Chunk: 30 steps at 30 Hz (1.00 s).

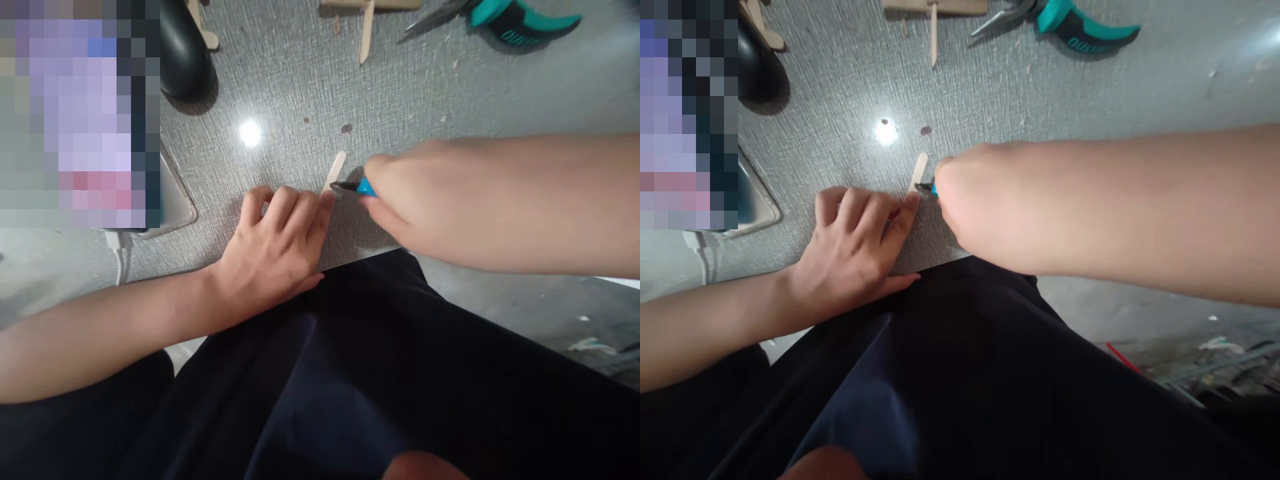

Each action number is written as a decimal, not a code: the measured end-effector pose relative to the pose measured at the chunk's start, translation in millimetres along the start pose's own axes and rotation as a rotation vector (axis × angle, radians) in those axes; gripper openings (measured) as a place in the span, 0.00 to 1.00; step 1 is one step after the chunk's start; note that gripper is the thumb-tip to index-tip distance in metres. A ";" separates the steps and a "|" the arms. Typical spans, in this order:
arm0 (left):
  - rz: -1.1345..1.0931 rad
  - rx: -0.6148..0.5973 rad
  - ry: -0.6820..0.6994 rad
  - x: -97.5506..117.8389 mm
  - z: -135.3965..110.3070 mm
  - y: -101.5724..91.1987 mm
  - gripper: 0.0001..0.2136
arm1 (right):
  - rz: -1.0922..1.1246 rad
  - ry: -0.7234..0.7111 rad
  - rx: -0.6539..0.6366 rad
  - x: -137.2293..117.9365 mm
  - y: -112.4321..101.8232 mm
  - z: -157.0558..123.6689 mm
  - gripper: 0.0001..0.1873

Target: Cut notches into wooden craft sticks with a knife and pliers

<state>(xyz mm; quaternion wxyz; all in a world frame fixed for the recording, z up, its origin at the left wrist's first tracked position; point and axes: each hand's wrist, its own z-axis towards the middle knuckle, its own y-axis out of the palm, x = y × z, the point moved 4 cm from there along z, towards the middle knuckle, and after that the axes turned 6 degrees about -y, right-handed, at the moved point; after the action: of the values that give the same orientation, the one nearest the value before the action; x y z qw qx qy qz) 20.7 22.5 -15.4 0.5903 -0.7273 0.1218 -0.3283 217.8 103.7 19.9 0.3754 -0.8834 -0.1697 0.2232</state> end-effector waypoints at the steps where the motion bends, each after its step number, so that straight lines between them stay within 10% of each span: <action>1: 0.003 -0.002 0.001 -0.1 -0.1 -0.3 0.43 | -0.060 0.044 -0.018 1.0 3.1 1.8 0.14; 30: 0.077 0.006 0.028 0.5 -1.5 -6.0 0.42 | 0.080 -0.047 -0.015 10.0 18.8 -0.4 0.17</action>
<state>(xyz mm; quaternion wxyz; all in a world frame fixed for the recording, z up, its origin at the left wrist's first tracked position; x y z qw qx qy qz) 18.8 22.7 -9.5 0.6029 -0.7155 0.1569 -0.3161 228.9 95.7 3.6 0.3553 -0.8868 -0.1447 0.2575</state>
